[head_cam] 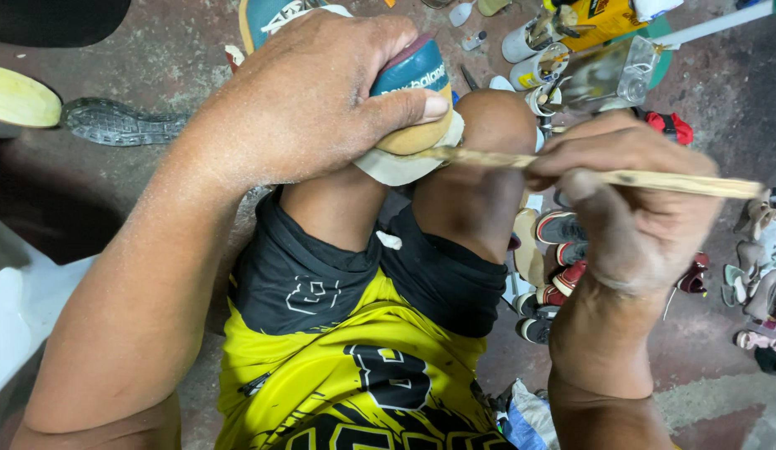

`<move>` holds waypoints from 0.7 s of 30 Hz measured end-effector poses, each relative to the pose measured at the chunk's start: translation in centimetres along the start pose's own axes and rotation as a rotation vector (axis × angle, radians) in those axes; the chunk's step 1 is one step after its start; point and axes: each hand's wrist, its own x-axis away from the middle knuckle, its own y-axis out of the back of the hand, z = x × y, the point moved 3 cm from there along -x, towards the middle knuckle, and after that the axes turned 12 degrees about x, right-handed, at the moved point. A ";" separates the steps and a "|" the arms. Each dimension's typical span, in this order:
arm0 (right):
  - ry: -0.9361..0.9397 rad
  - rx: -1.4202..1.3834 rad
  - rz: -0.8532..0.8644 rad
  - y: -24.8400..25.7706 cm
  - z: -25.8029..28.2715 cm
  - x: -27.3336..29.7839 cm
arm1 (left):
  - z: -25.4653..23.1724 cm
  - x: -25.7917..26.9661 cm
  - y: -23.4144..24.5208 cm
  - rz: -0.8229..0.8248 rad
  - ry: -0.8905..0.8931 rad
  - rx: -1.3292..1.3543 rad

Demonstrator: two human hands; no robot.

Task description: The person applies adhesive to the midsole and upper of a shoe using a small brush, then presses and fits a new sole component onto the bottom.

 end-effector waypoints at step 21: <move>-0.247 0.417 0.156 -6.4 -7.7 -1.0 | -0.5 -0.8 2.4 0.077 0.117 0.111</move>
